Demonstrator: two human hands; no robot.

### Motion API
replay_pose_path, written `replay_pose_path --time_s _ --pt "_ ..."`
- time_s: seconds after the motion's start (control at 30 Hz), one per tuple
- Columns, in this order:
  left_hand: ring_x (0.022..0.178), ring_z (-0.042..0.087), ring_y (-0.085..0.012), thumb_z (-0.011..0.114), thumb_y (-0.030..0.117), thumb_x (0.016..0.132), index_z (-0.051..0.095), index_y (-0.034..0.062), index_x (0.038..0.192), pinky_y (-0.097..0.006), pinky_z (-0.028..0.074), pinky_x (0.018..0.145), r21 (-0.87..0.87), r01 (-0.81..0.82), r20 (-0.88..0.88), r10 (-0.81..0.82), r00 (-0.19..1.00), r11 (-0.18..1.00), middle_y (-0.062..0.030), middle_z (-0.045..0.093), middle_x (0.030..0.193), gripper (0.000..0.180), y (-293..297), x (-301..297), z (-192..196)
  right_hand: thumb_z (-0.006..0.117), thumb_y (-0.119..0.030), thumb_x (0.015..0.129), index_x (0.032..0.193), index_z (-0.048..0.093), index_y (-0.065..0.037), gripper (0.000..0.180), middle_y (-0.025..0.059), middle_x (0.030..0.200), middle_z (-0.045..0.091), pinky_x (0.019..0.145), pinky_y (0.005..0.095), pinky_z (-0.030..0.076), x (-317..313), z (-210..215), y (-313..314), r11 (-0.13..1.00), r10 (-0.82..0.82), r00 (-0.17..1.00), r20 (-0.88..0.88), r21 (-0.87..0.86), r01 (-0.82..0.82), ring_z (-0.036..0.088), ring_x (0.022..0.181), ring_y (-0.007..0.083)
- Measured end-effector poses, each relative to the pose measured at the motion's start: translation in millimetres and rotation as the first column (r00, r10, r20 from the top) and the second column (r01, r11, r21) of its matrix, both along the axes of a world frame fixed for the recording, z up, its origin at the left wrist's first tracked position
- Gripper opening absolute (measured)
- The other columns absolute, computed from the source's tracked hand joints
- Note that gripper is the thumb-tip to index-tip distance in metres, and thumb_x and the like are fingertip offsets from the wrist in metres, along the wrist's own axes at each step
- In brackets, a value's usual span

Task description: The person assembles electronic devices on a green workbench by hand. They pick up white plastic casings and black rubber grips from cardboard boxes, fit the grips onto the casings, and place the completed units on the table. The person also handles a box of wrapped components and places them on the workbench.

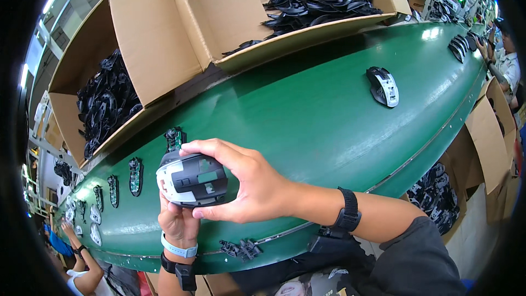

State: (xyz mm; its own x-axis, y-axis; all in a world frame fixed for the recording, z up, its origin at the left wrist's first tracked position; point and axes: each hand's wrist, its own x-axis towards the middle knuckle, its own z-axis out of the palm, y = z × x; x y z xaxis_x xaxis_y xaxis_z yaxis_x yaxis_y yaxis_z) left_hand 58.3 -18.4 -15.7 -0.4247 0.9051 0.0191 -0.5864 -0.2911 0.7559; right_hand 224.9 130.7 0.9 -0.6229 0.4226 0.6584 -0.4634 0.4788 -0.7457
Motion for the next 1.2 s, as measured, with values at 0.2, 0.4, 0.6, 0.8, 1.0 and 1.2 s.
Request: replay_pose_path --time_s 0.2,0.4,0.6,0.8,1.0,1.2 --pt "0.129 0.064 -0.0289 0.099 0.022 0.072 0.049 0.0017 0.147 -0.045 0.055 0.111 0.002 -0.013 0.018 0.013 1.000 1.000 -0.0133 0.063 0.141 0.092 -2 5 -2 0.095 -0.019 0.075 0.149 0.050 0.001 0.088 0.0205 0.136 0.066 0.110 0.0404 0.051 4 2 1 1.000 -0.006 1.000 -0.008 0.000 0.006 0.067 0.126 0.0339" --pt "0.132 0.062 -0.0312 0.098 0.023 0.074 0.046 0.0039 0.149 -0.047 0.055 0.112 -0.027 -0.032 -0.001 0.032 1.000 0.999 -0.0143 0.060 0.145 0.092 -5 8 1 0.096 -0.018 0.072 0.147 0.053 0.002 0.089 0.0212 0.134 0.069 0.109 0.0395 0.052 4 2 3 0.997 0.012 1.000 -0.019 -0.071 -0.014 0.069 0.122 0.0330" --pt "0.138 0.058 -0.0320 0.098 0.030 0.074 0.041 0.0062 0.155 -0.049 0.051 0.117 -0.037 -0.034 -0.047 0.032 0.998 0.999 -0.0132 0.055 0.150 0.102 -7 11 3 0.097 -0.016 0.071 0.149 0.055 0.000 0.090 0.0202 0.134 0.069 0.109 0.0393 0.053 3 0 1 0.963 0.108 0.994 -0.021 -0.245 -0.110 0.070 0.123 0.0315" --pt "0.145 0.051 -0.0339 0.103 0.042 0.064 0.037 0.0077 0.159 -0.052 0.047 0.121 -0.145 -0.113 -0.003 0.114 0.993 0.983 -0.0139 0.049 0.158 0.120 -15 17 7 0.100 -0.022 0.072 0.148 0.055 0.002 0.092 0.0202 0.140 0.067 0.111 0.0375 0.053 7 10 4 0.999 0.038 0.999 0.024 0.004 -0.038 0.068 0.128 0.0275" --pt "0.142 0.055 -0.0352 0.083 0.038 0.088 0.038 0.0056 0.161 -0.055 0.047 0.119 -0.006 0.008 -0.246 -0.010 0.969 1.000 -0.0167 0.055 0.154 0.091 -29 8 -5 0.096 -0.017 0.072 0.151 0.053 0.001 0.091 0.0213 0.139 0.067 0.109 0.0398 0.053 8 11 -9 0.997 0.028 1.000 -0.013 -0.077 -0.029 0.067 0.127 0.0343" --pt "0.139 0.057 -0.0352 0.080 0.036 0.091 0.043 0.0034 0.157 -0.056 0.046 0.119 0.022 0.074 -0.138 -0.070 0.988 0.997 -0.0179 0.059 0.150 0.083 -28 14 0 0.093 -0.013 0.074 0.153 0.051 0.000 0.090 0.0213 0.133 0.068 0.105 0.0413 0.054 3 5 -15 0.994 0.027 0.996 -0.088 -0.104 -0.036 0.068 0.121 0.0366"
